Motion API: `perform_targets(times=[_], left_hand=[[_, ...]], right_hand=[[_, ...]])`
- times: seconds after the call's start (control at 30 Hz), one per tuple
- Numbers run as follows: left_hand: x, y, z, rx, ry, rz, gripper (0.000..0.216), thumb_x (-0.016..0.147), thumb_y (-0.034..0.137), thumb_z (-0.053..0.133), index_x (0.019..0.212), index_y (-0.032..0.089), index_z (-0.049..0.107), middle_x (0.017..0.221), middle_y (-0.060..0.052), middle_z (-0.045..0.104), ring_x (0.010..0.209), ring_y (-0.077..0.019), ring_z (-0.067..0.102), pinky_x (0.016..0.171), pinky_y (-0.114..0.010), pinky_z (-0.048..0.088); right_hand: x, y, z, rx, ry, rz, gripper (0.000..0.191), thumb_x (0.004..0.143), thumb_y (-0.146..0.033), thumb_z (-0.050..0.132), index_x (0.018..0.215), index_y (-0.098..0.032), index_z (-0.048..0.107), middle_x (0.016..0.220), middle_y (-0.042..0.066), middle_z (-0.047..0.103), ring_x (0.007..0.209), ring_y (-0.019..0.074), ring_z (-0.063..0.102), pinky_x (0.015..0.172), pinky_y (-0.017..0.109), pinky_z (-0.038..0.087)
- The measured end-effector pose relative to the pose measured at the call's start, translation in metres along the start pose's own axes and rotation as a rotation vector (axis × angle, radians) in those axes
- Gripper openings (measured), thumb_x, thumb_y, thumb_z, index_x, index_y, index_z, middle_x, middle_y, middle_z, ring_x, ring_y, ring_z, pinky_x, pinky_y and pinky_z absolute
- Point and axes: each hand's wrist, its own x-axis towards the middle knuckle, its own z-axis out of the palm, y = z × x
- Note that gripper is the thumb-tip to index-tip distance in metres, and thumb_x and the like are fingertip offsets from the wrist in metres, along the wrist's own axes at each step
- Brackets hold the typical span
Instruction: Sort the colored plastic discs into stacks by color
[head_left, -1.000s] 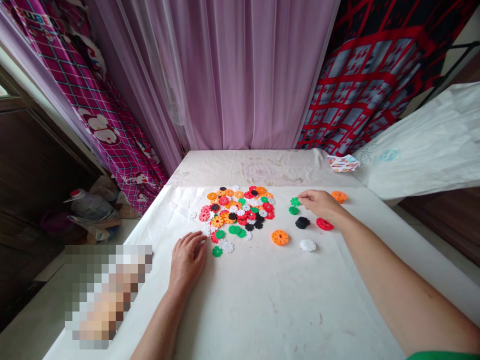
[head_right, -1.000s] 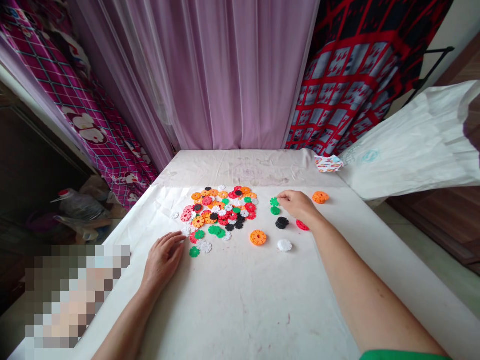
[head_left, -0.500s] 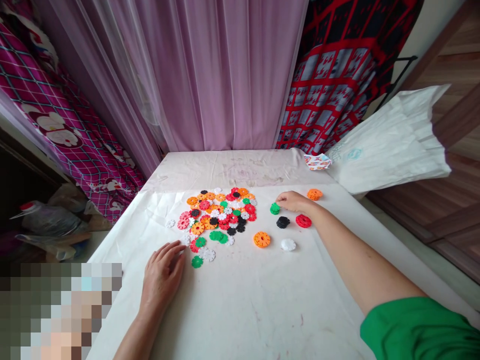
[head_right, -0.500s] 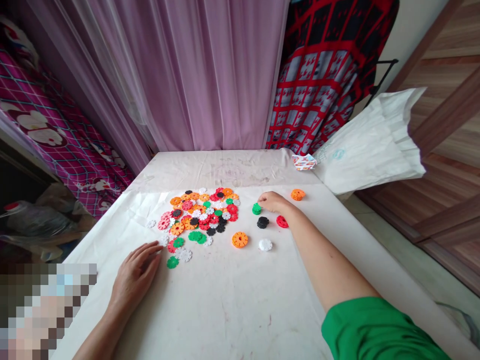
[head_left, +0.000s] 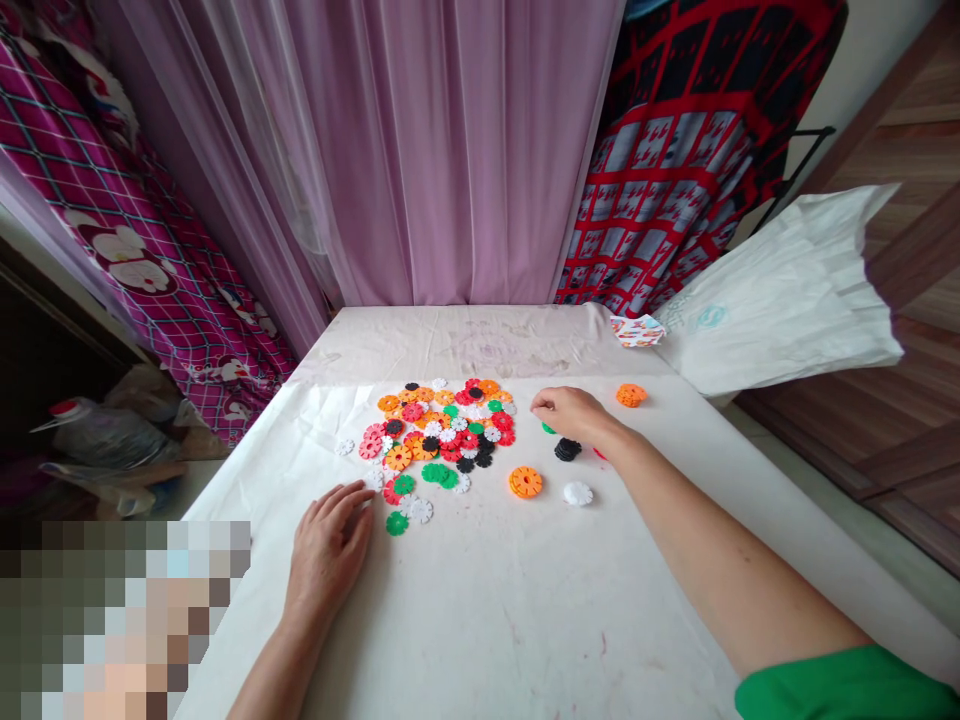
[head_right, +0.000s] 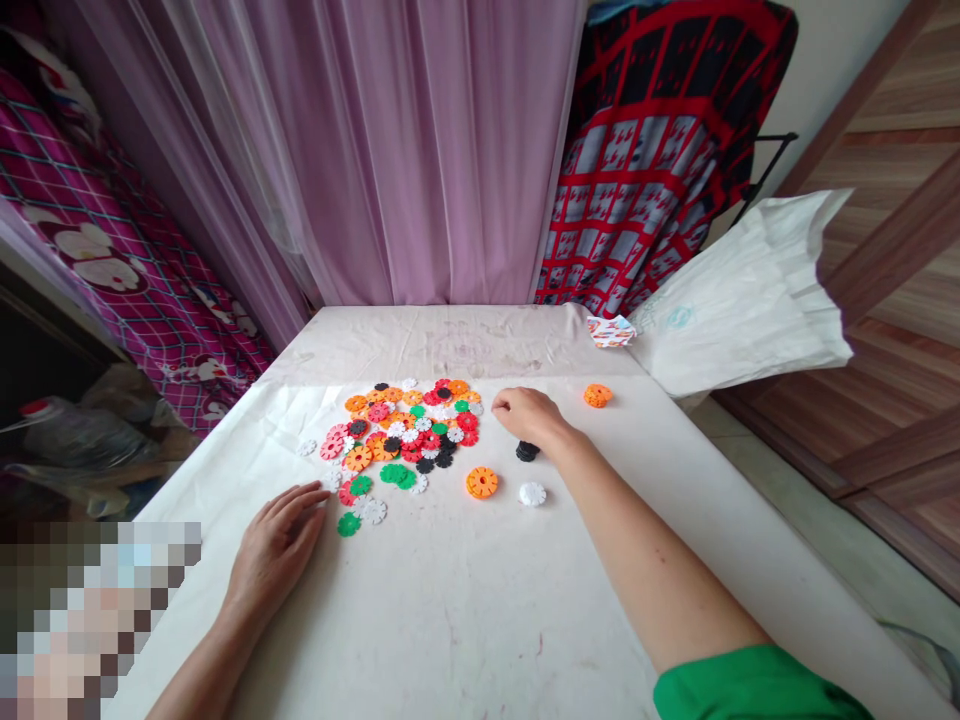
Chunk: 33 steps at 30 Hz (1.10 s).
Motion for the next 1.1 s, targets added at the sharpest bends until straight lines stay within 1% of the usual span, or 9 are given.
perform_targets(times=[0.13,0.23,0.4,0.57,0.67,0.8,0.9,0.97,1.1], left_hand=[[0.0,0.003,-0.001,0.009,0.009,0.004,0.034,0.088,0.043,0.044,0.101,0.026,0.071,0.115,-0.005,0.071,0.113,-0.0271,0.061,0.096,-0.048,0.049],[0.0,0.004,-0.001,-0.003,0.01,-0.006,0.034,0.087,0.041,0.044,0.101,0.026,0.071,0.116,-0.005,0.071,0.114,-0.027,0.061,0.098,-0.048,0.048],[-0.001,0.006,0.0,-0.025,0.012,-0.028,0.032,0.088,0.04,0.046,0.102,0.027,0.071,0.117,-0.005,0.07,0.115,-0.0265,0.059,0.098,-0.048,0.047],[-0.002,0.008,-0.001,-0.031,0.016,-0.023,0.031,0.089,0.039,0.045,0.1,0.027,0.071,0.116,-0.005,0.071,0.115,-0.0266,0.059,0.098,-0.048,0.046],[-0.002,0.009,-0.001,-0.03,0.017,-0.017,0.031,0.089,0.038,0.045,0.101,0.026,0.071,0.117,-0.005,0.07,0.116,-0.0264,0.059,0.098,-0.048,0.046],[-0.002,0.009,-0.001,-0.017,0.01,-0.022,0.031,0.089,0.038,0.045,0.102,0.027,0.071,0.118,-0.004,0.07,0.117,-0.0264,0.058,0.1,-0.048,0.045],[-0.002,0.01,-0.001,-0.011,0.008,-0.025,0.031,0.089,0.038,0.045,0.102,0.027,0.071,0.119,-0.004,0.07,0.117,-0.0269,0.058,0.101,-0.049,0.044],[-0.002,0.009,-0.001,-0.012,0.005,-0.022,0.031,0.089,0.04,0.045,0.102,0.027,0.071,0.119,-0.004,0.07,0.117,-0.0269,0.059,0.1,-0.049,0.044],[-0.001,0.006,-0.001,-0.007,0.0,-0.019,0.032,0.088,0.042,0.045,0.102,0.028,0.071,0.118,-0.004,0.07,0.116,-0.0271,0.059,0.099,-0.048,0.046]], right_hand=[[-0.006,-0.041,0.015,-0.015,-0.034,-0.158,0.025,0.085,-0.028,0.054,0.103,-0.029,0.073,0.106,-0.001,0.073,0.096,0.0165,0.064,0.077,0.023,0.043],[-0.003,-0.063,0.028,-0.099,-0.038,-0.221,0.029,0.085,-0.031,0.055,0.109,-0.027,0.071,0.115,0.004,0.069,0.104,0.0193,0.062,0.081,0.025,0.044],[0.001,-0.081,0.04,-0.213,-0.045,-0.235,0.024,0.086,-0.036,0.057,0.1,-0.024,0.072,0.109,0.008,0.07,0.103,0.0217,0.062,0.08,0.027,0.044],[0.001,-0.086,0.037,-0.235,-0.001,-0.211,0.027,0.09,-0.025,0.048,0.088,-0.025,0.074,0.101,0.006,0.072,0.095,0.0197,0.064,0.074,0.026,0.043],[0.004,-0.075,0.027,-0.18,0.066,-0.147,0.029,0.09,-0.025,0.045,0.088,-0.028,0.075,0.098,0.003,0.073,0.09,0.0175,0.064,0.07,0.024,0.042],[0.013,-0.031,0.008,0.039,0.119,0.02,0.024,0.086,-0.029,0.053,0.097,-0.028,0.074,0.094,0.0,0.074,0.085,0.016,0.064,0.066,0.022,0.042],[0.018,0.01,0.0,0.166,0.072,0.123,0.023,0.083,-0.025,0.057,0.098,-0.022,0.074,0.091,0.002,0.074,0.079,0.0144,0.064,0.065,0.021,0.043],[0.019,0.031,0.0,0.19,0.02,0.146,0.022,0.083,-0.023,0.057,0.096,-0.018,0.074,0.089,0.003,0.074,0.076,0.0134,0.064,0.064,0.02,0.043],[0.017,0.048,0.008,0.179,-0.022,0.161,0.022,0.082,-0.023,0.056,0.095,-0.017,0.074,0.084,0.003,0.073,0.072,0.013,0.063,0.061,0.02,0.042]])
